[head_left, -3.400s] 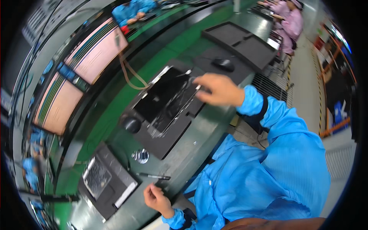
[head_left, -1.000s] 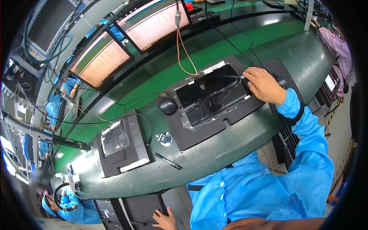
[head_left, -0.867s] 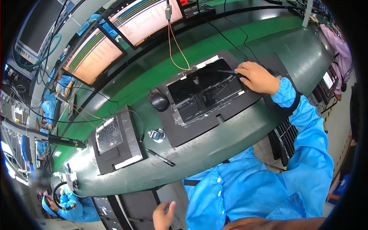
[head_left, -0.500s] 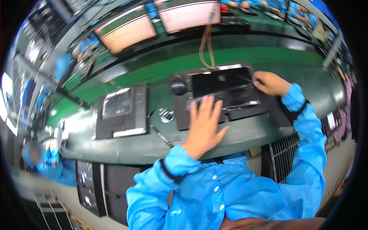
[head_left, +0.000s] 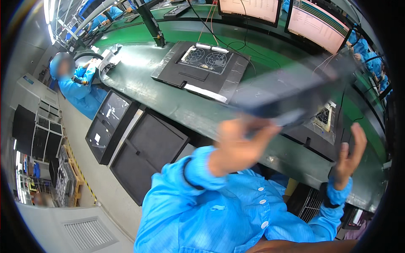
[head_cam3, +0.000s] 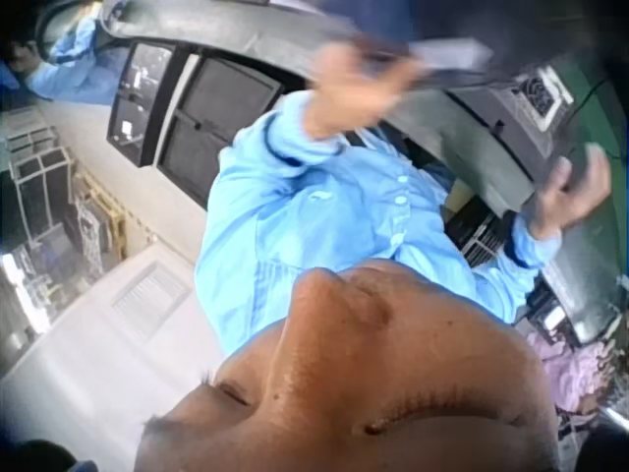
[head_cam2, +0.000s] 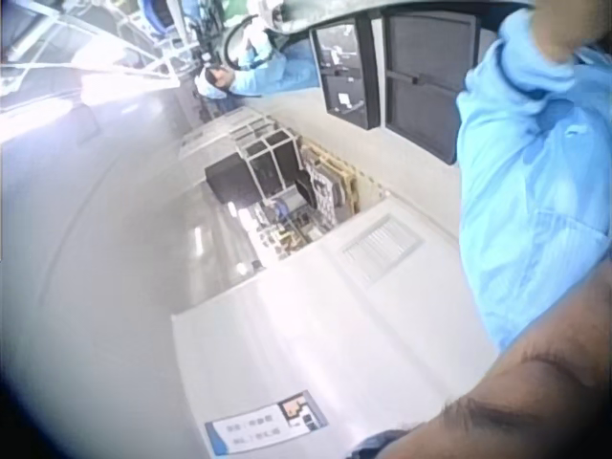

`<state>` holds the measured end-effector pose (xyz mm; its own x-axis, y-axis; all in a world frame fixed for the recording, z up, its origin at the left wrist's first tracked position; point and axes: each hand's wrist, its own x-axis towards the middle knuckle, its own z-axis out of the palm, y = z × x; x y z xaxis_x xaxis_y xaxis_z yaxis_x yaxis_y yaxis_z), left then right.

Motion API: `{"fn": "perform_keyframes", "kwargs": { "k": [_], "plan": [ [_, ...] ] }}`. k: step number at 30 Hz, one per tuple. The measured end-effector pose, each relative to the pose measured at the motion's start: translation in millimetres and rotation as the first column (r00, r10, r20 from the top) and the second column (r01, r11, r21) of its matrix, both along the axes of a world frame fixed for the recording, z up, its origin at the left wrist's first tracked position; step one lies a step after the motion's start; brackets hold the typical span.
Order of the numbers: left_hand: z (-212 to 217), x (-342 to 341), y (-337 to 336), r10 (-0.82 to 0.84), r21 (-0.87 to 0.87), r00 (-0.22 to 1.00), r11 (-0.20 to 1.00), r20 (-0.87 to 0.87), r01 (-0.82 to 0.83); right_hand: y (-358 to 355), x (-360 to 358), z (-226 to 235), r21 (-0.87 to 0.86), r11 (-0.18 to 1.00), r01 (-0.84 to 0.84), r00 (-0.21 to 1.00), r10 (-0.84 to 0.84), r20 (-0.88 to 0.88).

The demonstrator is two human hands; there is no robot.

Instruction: Assembling, marking, and organizing tablet components on an electronics production line.

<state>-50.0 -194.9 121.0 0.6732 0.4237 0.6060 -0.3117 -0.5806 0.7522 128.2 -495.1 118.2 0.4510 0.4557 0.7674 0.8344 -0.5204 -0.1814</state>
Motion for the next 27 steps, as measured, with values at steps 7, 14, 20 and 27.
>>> {"fn": "perform_keyframes", "kwargs": {
  "k": [7,14,20,27],
  "plan": [
    [-74.9,-194.5,161.8,0.322,-0.882,0.946,0.453,0.026,-0.13,89.8,-40.0,-96.3,-0.093,0.946,-0.31,0.91,0.267,-0.317],
    [-242.6,-307.2,275.3,0.247,-0.892,0.871,0.048,-0.425,-0.449,100.9,-45.2,-104.1,-0.135,0.957,-0.258,0.921,0.202,-0.332],
    [-241.3,-287.7,271.9,0.262,-0.789,0.805,0.193,-0.532,-0.584,110.0,-39.3,-109.0,-0.168,0.957,-0.236,0.949,0.19,-0.252],
    [-176.0,-230.2,215.1,0.722,0.61,-0.109,0.482,-0.683,-0.629,104.0,-38.5,-110.2,-0.149,0.958,-0.244,0.941,0.197,-0.276]
  ]
}}
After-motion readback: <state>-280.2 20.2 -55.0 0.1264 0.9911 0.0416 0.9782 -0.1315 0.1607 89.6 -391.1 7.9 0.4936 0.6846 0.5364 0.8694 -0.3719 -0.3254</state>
